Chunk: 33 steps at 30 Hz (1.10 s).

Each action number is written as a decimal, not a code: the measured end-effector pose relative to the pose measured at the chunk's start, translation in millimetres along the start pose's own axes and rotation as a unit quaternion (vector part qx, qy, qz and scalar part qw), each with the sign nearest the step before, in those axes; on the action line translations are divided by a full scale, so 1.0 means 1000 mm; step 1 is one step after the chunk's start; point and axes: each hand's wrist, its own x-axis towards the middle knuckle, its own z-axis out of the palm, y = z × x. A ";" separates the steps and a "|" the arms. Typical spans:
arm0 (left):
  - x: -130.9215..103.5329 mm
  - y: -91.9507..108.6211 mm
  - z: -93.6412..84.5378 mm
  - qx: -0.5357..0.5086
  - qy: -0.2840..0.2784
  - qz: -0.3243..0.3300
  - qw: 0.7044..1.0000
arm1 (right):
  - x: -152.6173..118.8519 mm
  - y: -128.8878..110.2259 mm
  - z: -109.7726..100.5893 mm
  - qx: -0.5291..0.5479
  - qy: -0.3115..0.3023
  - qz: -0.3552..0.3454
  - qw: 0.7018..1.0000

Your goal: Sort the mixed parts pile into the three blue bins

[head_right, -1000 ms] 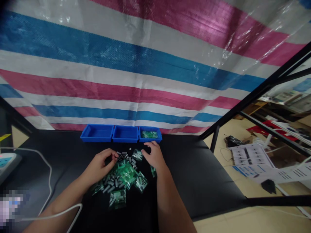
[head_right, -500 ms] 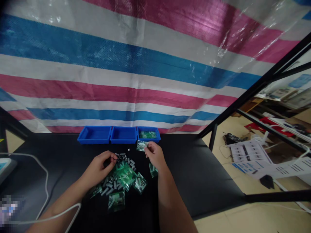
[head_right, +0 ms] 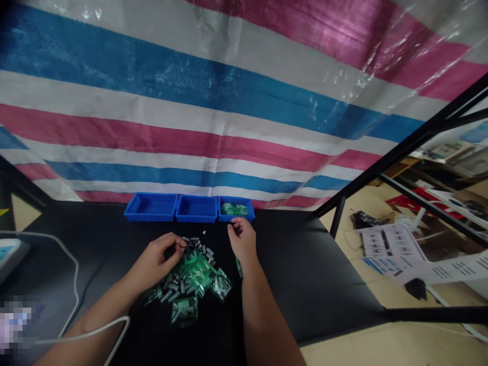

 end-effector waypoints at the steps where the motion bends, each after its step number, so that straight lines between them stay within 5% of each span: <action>1: 0.000 -0.001 0.000 0.002 0.000 0.002 1.000 | 0.001 0.001 -0.009 -0.029 -0.017 -0.001 0.999; 7: 0.002 -0.004 0.001 0.002 -0.001 0.002 1.000 | -0.019 0.020 -0.076 -0.167 -0.249 0.051 0.953; 13: 0.003 -0.005 0.002 0.001 -0.004 -0.007 1.000 | -0.057 0.021 -0.091 -0.222 -0.225 0.039 0.948; 18: 0.003 -0.005 0.002 -0.005 0.003 -0.003 1.000 | -0.050 0.015 -0.090 -0.189 -0.225 0.017 0.956; 25: 0.002 -0.004 -0.001 -0.009 0.003 -0.005 1.000 | 0.000 -0.009 -0.072 0.018 -0.140 0.058 0.988; 28: 0.002 -0.004 0.000 -0.019 0.005 -0.011 1.000 | 0.034 -0.009 -0.054 0.109 -0.040 0.114 0.987; 33: 0.003 -0.005 0.000 -0.008 0.027 0.007 1.000 | 0.053 0.017 -0.028 -0.036 0.087 0.131 0.987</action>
